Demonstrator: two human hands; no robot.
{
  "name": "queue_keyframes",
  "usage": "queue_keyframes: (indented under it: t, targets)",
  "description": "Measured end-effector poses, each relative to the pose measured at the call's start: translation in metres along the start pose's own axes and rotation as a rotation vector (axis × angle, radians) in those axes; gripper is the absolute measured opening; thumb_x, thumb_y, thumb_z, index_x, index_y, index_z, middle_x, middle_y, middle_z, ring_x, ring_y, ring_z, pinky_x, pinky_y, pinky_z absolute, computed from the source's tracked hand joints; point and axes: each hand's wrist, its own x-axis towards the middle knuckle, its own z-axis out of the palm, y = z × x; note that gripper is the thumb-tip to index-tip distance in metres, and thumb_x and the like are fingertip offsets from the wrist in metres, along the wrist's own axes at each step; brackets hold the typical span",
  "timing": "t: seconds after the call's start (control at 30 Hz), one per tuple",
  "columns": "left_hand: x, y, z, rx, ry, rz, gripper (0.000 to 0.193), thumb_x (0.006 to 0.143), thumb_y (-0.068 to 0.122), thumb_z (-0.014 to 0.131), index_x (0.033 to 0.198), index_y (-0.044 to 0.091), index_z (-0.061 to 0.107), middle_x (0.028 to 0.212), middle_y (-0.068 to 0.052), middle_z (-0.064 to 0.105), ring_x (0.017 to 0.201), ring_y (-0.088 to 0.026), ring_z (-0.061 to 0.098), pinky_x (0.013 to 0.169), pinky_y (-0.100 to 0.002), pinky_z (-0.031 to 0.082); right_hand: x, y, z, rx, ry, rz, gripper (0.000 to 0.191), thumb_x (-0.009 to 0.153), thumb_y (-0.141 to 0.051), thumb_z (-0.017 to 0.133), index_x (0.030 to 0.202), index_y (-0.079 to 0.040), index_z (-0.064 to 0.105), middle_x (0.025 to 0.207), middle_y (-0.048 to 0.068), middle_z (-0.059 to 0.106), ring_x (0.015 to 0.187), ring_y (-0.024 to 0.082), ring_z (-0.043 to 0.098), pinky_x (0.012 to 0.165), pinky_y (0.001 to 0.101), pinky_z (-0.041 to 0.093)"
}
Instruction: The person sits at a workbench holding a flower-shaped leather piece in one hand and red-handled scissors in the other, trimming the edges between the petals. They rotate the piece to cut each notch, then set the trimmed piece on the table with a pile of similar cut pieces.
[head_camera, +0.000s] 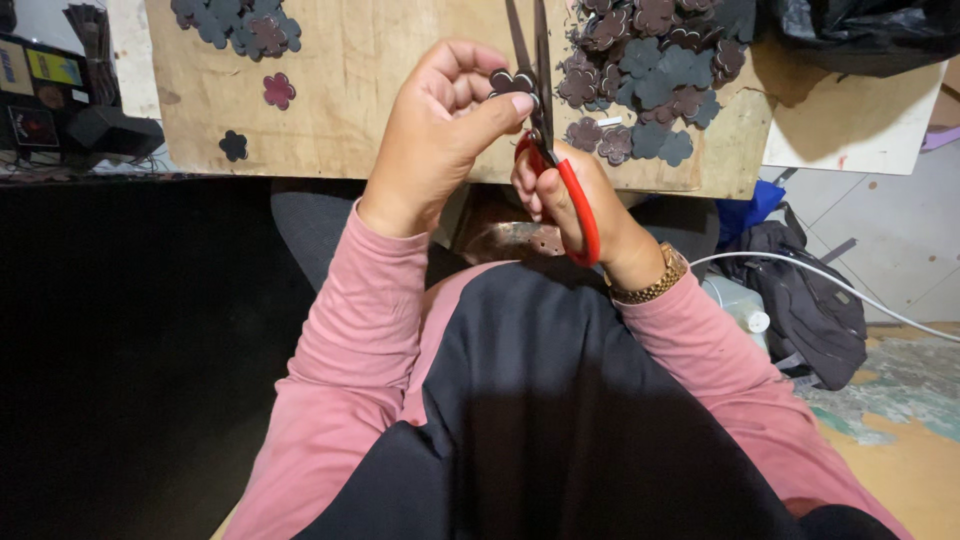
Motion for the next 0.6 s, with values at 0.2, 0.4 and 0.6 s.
queue_keyframes:
  t: [0.2, 0.4, 0.6]
  targets:
    - [0.001, 0.002, 0.006, -0.043, 0.089, -0.092, 0.014, 0.095, 0.017, 0.074, 0.104, 0.008, 0.068, 0.093, 0.002, 0.07, 0.085, -0.006, 0.065, 0.071, -0.02, 0.049, 0.001, -0.007, 0.002, -0.02, 0.017, -0.024, 0.065, 0.1, -0.073, 0.051, 0.103, -0.008, 0.05, 0.091, -0.003, 0.047, 0.077, 0.005, 0.043, 0.068, 0.0196, 0.039]
    - [0.0, 0.002, 0.015, -0.113, 0.163, -0.016, 0.01, 0.097, 0.014, 0.072, 0.098, 0.007, 0.066, 0.095, -0.001, 0.071, 0.09, -0.009, 0.066, 0.082, -0.028, 0.057, 0.004, -0.012, 0.005, -0.024, 0.0, -0.037, 0.065, 0.101, -0.072, 0.051, 0.105, -0.007, 0.05, 0.091, -0.003, 0.047, 0.076, 0.005, 0.043, 0.068, 0.0198, 0.039]
    - [-0.001, 0.006, 0.017, -0.051, 0.186, 0.016, 0.008, 0.097, 0.014, 0.072, 0.095, 0.007, 0.067, 0.093, -0.001, 0.072, 0.088, -0.009, 0.067, 0.08, -0.027, 0.057, 0.005, -0.015, 0.005, -0.044, 0.013, -0.048, 0.065, 0.1, -0.073, 0.05, 0.103, -0.008, 0.05, 0.091, -0.003, 0.048, 0.076, 0.005, 0.044, 0.069, 0.0197, 0.04]
